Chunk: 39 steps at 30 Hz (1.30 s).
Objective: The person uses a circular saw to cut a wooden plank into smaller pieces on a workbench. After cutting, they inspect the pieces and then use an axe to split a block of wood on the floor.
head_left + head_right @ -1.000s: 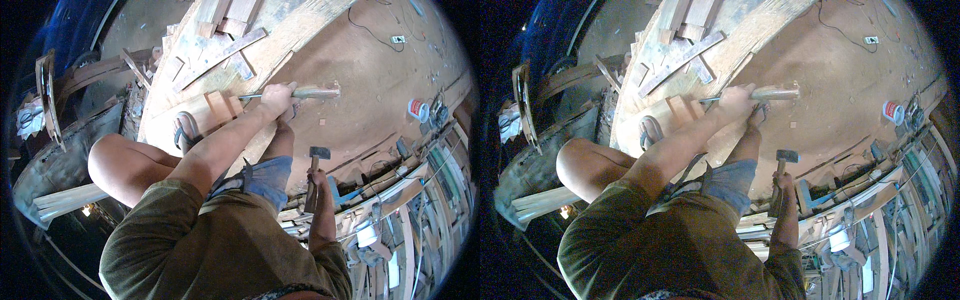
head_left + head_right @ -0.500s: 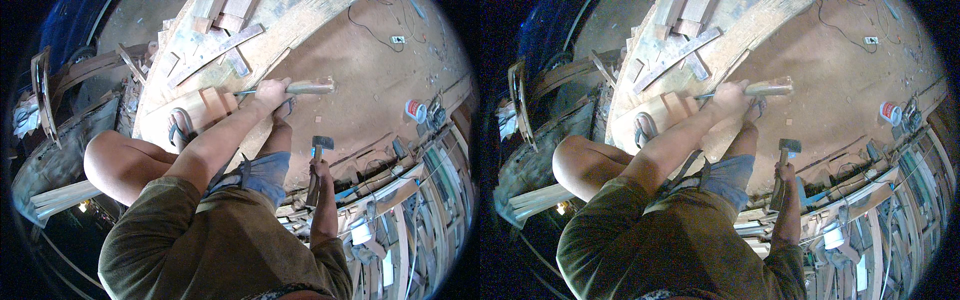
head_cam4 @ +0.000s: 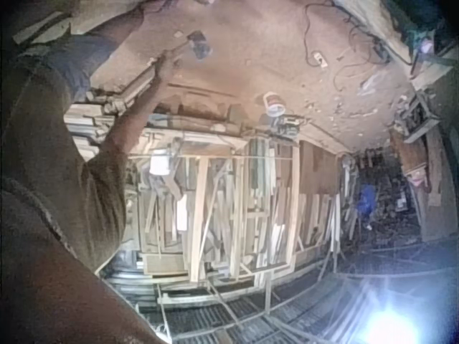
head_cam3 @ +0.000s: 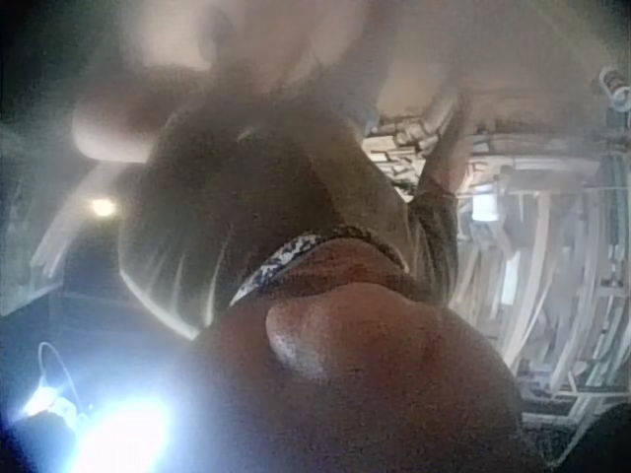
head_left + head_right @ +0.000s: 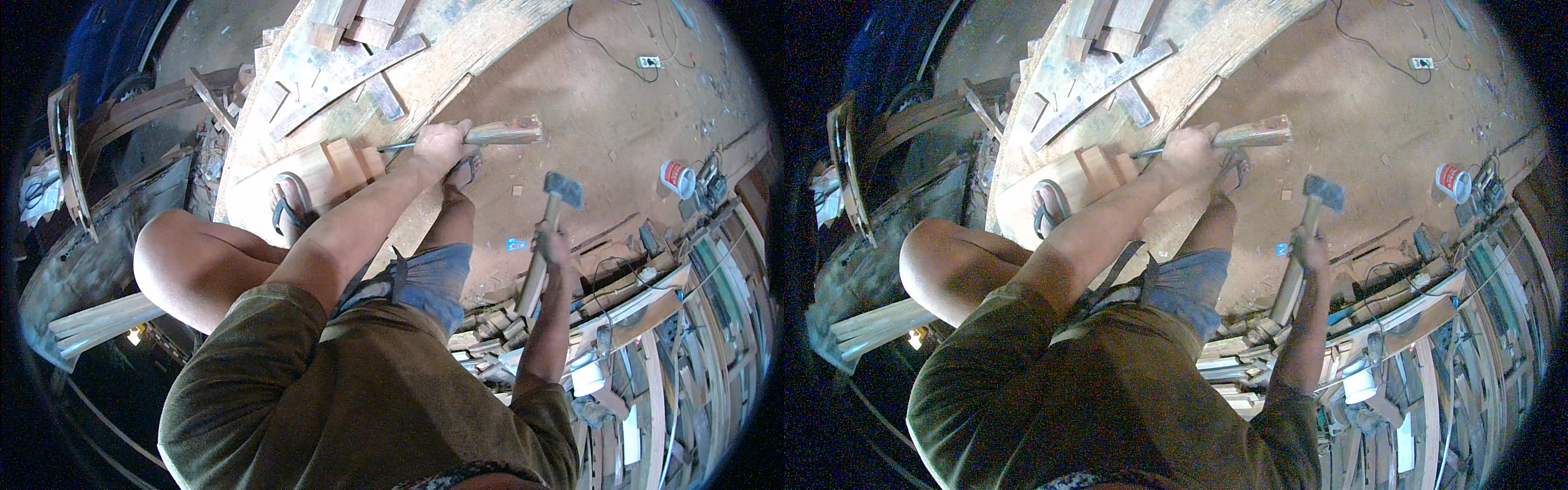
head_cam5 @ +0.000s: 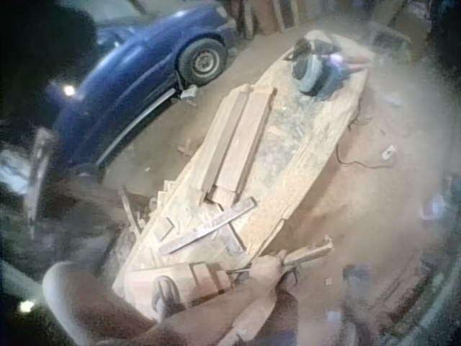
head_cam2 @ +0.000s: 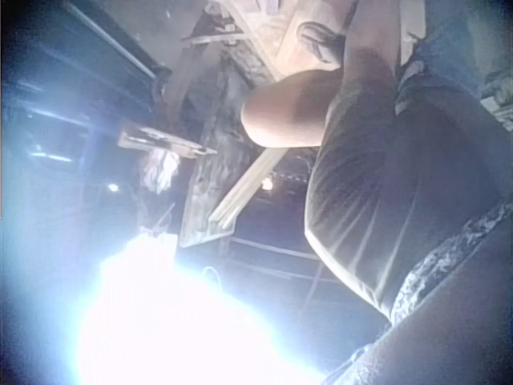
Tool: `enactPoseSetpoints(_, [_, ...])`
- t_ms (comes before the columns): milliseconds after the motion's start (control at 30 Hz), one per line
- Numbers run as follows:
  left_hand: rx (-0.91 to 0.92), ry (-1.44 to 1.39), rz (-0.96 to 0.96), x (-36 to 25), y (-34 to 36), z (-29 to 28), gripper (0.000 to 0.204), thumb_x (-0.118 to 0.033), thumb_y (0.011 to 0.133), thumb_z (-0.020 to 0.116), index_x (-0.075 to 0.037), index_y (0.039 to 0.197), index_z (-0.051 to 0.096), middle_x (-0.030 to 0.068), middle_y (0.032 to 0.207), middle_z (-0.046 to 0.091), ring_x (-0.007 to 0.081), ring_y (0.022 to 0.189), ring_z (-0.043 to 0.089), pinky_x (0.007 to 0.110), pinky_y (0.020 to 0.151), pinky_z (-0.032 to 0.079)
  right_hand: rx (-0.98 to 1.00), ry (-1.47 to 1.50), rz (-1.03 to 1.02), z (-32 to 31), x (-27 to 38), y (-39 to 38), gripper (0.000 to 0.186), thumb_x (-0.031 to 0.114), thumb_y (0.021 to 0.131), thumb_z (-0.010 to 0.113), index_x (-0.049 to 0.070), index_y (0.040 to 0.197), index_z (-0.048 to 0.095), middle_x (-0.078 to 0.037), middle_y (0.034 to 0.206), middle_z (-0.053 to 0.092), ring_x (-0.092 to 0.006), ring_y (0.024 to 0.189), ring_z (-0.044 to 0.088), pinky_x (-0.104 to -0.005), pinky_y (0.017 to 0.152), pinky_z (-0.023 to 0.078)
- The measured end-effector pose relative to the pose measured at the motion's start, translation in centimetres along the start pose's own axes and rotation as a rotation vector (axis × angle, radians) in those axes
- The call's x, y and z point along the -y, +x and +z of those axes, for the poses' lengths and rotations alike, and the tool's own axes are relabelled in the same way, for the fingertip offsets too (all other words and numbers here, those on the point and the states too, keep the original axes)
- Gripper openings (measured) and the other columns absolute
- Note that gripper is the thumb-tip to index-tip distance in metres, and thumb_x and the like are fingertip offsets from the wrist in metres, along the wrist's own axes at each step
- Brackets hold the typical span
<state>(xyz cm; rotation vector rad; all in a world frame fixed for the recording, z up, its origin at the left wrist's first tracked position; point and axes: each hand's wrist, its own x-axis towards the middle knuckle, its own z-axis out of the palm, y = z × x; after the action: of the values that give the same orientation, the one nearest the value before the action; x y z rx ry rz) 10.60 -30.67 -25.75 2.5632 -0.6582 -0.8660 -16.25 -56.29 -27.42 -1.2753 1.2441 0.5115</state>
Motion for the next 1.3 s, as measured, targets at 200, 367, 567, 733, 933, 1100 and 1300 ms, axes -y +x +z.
enactPoseSetpoints(200, [0.004, -0.050, -0.039, -0.3, 0.1, -0.8, 0.027, -0.032, 0.088, 0.068, -0.007, 0.097, 0.062, 0.0217, 0.091, 0.070, 0.0421, 0.090, 0.069, 0.054, 0.082, 0.053, -0.174, 0.256, -0.221, -1.1, 12.2, -1.6, 0.020, 0.025, 0.094, 0.067, 0.005, 0.097, 0.063, -0.005, 0.075, 0.063, -0.0172, 0.061, 0.062, -0.0316, 0.054, 0.050])
enactPoseSetpoints(367, [0.033, 0.007, -0.130, -0.2, 1.2, -0.8, 0.040, -0.050, 0.092, 0.065, -0.011, 0.103, 0.062, 0.0165, 0.089, 0.072, 0.0377, 0.088, 0.071, 0.050, 0.079, 0.055, -0.077, -0.217, -0.241, 1.8, 16.7, 0.1, 0.018, 0.023, 0.094, 0.066, 0.006, 0.098, 0.062, -0.004, 0.073, 0.060, -0.0166, 0.058, 0.060, -0.0321, 0.053, 0.051])
enactPoseSetpoints(567, [0.027, -0.001, -0.095, 1.1, 0.2, -0.7, 0.038, -0.048, 0.093, 0.065, -0.012, 0.102, 0.061, 0.0159, 0.087, 0.072, 0.0375, 0.087, 0.071, 0.050, 0.078, 0.055, 0.170, -0.083, -0.227, 3.7, 17.5, 1.0, 0.015, 0.020, 0.094, 0.066, 0.006, 0.097, 0.061, -0.003, 0.071, 0.059, -0.0157, 0.057, 0.060, -0.0326, 0.051, 0.051])
enactPoseSetpoints(733, [-0.003, -0.021, -0.100, 1.3, 0.5, -0.7, 0.033, -0.043, 0.092, 0.068, -0.012, 0.102, 0.061, 0.0156, 0.089, 0.072, 0.0376, 0.089, 0.070, 0.051, 0.079, 0.055, 0.067, -0.019, -0.313, 5.3, 18.9, 0.4, 0.015, 0.018, 0.092, 0.068, 0.006, 0.097, 0.061, -0.003, 0.073, 0.060, -0.0156, 0.058, 0.061, -0.0335, 0.052, 0.052])
enactPoseSetpoints(933, [0.082, 0.080, -0.135, 3.6, -1.8, -1.6, 0.028, -0.036, 0.090, 0.069, -0.011, 0.099, 0.061, 0.0167, 0.087, 0.071, 0.0377, 0.088, 0.071, 0.051, 0.079, 0.055, 0.288, -0.411, -0.218, 6.3, 17.6, 0.1, 0.025, 0.025, 0.091, 0.071, 0.005, 0.104, 0.063, -0.005, 0.082, 0.063, -0.0164, 0.065, 0.063, -0.0342, 0.059, 0.054])
enactPoseSetpoints(1100, [-0.054, 0.014, -0.028, 0.5, -1.3, -3.6, 0.023, -0.030, 0.089, 0.069, -0.010, 0.097, 0.060, 0.0163, 0.087, 0.071, 0.0376, 0.088, 0.070, 0.051, 0.077, 0.054, 0.096, 0.056, -0.259, 4.5, 18.1, -0.4, 0.025, 0.027, 0.095, 0.065, 0.005, 0.106, 0.061, -0.003, 0.075, 0.060, -0.0162, 0.060, 0.061, -0.0331, 0.056, 0.052])
enactPoseSetpoints(1300, [-0.109, -0.268, -0.049, -2.4, -3.0, -4.9, 0.039, -0.045, 0.087, 0.074, -0.008, 0.092, 0.061, 0.0199, 0.085, 0.070, 0.0422, 0.081, 0.069, 0.053, 0.073, 0.054, -0.047, 0.020, -0.367, 2.9, 16.8, -4.3, 0.016, 0.019, 0.093, 0.065, 0.005, 0.099, 0.059, -0.003, 0.072, 0.059, -0.0154, 0.054, 0.059, -0.0304, 0.049, 0.050])
